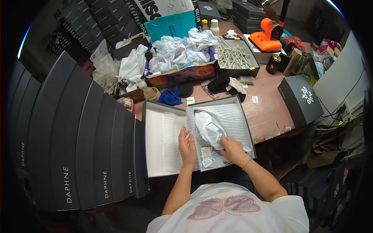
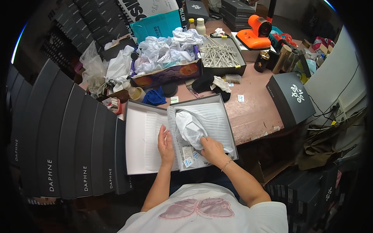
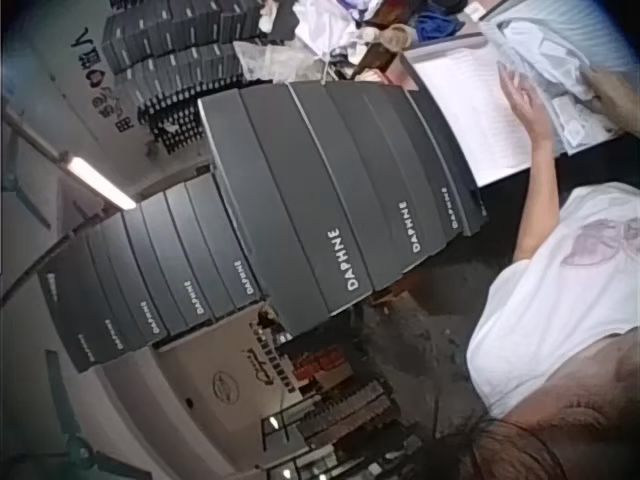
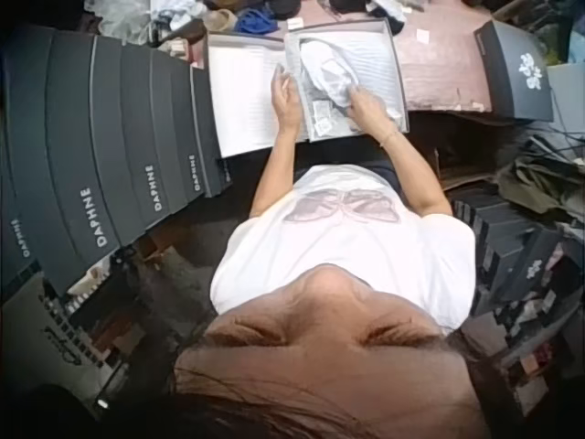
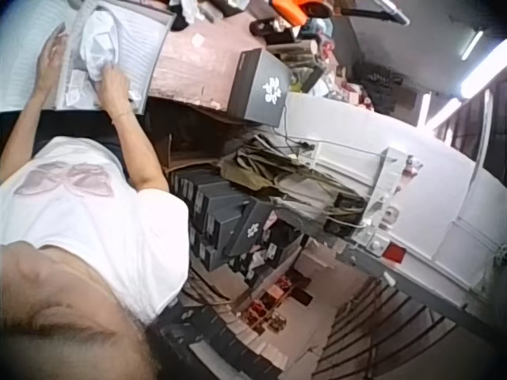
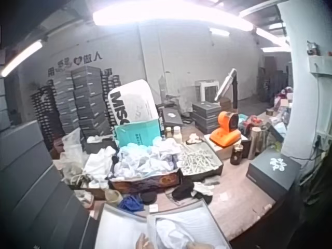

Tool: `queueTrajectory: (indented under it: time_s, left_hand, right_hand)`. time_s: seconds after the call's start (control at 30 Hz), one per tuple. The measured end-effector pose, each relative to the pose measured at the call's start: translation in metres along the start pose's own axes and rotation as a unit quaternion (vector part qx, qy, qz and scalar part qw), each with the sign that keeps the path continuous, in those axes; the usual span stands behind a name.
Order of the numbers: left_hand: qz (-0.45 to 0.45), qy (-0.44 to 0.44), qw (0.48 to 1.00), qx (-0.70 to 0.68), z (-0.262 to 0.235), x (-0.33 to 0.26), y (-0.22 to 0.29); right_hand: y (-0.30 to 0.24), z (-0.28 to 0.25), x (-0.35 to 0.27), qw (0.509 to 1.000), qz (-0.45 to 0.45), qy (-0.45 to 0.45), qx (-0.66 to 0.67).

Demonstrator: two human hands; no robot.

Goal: Cleaning and packing high-heeled shoes into boxes with protective tissue and foam.

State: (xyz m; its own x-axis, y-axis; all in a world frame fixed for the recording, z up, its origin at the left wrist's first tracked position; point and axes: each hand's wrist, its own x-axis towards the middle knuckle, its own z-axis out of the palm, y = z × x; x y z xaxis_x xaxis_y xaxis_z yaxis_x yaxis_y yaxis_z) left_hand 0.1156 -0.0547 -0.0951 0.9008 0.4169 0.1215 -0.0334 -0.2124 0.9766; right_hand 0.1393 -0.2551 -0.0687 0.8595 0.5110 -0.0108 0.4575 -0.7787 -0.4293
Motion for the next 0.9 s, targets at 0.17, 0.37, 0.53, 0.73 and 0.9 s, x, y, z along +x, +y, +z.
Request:
queueTrajectory:
  time_s: [0.17, 0.37, 0.53, 0.73, 0.9]
  left_hand:
    - [0.159, -0.109, 0.949, 0.249, -0.003, -0.017, -0.002]
    - [0.16, -0.195, 0.883, 0.395, -0.009, -0.013, 0.02]
    - [-0.037, -0.119, 0.986, -0.108, -0.007, 0.002, 0.026]
    - [-0.177, -0.146, 0.883, -0.409, -0.026, 0.012, 0.062]
    - [-0.19, -0.01, 0.824, -0.534, -0.009, -0.015, 0.079]
  right_hand:
    - [-0.046, -0.058, 0.0, 0.99, -0.082, 0.03, -0.111]
    - [-0.035, -0.124, 0.01, 0.956, -0.147, 0.088, -0.24]
    - [-0.011, -0.149, 0.002, 0.977, -0.142, 0.105, -0.12]
    - [-0.036, -0.153, -0.01, 0.952, -0.292, 0.01, -0.089]
    - [-0.064, -0.105, 0.015, 0.915, -0.306, 0.25, -0.087]
